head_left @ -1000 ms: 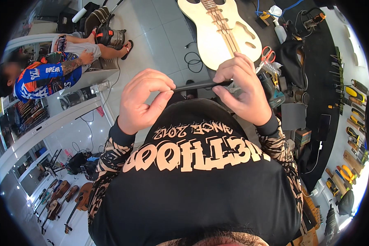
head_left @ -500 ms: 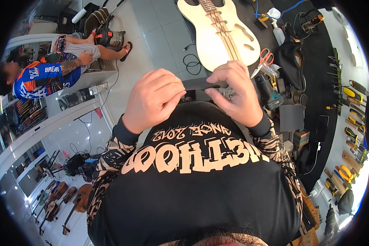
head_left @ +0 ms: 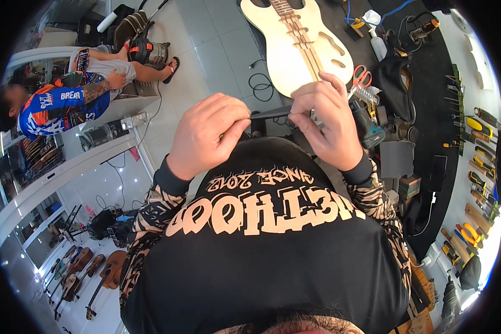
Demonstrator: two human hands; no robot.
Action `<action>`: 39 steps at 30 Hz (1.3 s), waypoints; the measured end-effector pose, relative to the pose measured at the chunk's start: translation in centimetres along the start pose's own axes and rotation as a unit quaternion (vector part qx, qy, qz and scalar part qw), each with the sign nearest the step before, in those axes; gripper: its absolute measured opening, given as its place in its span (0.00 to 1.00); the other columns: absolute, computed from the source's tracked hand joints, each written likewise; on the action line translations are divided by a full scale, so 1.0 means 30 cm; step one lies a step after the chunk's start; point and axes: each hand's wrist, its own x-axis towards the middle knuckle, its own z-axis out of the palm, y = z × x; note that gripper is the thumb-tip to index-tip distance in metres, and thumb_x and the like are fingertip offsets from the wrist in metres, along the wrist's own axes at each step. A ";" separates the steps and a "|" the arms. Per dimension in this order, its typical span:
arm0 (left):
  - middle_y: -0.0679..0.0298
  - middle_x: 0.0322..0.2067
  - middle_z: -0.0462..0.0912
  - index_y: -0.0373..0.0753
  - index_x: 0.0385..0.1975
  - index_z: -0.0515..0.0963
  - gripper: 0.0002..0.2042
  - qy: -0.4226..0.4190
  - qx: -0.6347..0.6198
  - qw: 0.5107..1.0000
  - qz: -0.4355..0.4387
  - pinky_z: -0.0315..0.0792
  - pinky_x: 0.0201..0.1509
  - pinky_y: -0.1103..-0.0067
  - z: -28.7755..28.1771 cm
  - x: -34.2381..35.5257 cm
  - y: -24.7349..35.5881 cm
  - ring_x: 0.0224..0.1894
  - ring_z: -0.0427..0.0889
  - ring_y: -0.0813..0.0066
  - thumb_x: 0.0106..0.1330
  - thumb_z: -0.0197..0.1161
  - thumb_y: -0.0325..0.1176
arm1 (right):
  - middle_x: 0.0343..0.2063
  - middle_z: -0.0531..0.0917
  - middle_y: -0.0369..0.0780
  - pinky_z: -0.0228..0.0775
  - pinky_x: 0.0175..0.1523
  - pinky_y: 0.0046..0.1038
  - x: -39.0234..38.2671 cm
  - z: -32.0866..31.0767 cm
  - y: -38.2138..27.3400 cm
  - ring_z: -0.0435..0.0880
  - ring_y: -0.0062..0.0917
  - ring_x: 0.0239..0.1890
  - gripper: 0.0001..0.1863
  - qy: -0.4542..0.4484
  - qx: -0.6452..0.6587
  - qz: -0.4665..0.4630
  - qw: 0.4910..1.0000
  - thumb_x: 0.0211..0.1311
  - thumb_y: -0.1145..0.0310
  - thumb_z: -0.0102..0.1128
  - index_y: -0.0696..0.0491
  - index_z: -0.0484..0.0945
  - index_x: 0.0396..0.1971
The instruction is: The person prepares a sheet of sandpaper, attaches it to an electric sander, and sands the wooden body of an electric guitar on a workbench.
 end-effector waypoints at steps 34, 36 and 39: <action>0.55 0.71 0.77 0.35 0.83 0.65 0.27 -0.054 -0.550 0.795 -0.250 0.78 0.67 0.67 0.180 -0.050 -0.061 0.63 0.82 0.66 0.90 0.56 0.37 | 0.68 0.76 0.45 0.44 0.85 0.65 0.078 0.091 -0.010 0.63 0.58 0.81 0.27 0.171 -0.201 0.061 0.963 0.52 0.60 0.88 0.49 0.81 0.47; 0.56 0.74 0.76 0.38 0.83 0.64 0.30 -0.031 -0.694 0.679 -0.236 0.79 0.68 0.62 0.188 -0.070 -0.085 0.66 0.81 0.62 0.91 0.49 0.50 | 0.66 0.80 0.43 0.47 0.84 0.62 0.088 0.079 -0.016 0.66 0.54 0.80 0.24 0.162 -0.173 0.069 0.969 0.52 0.60 0.88 0.46 0.84 0.46; 0.56 0.75 0.74 0.38 0.84 0.62 0.38 -0.001 -0.754 0.606 -0.254 0.78 0.69 0.57 0.177 -0.076 -0.069 0.69 0.80 0.58 0.88 0.49 0.61 | 0.60 0.81 0.44 0.67 0.75 0.47 0.088 0.050 -0.012 0.79 0.44 0.67 0.23 0.098 -0.045 0.078 0.991 0.55 0.63 0.86 0.49 0.84 0.48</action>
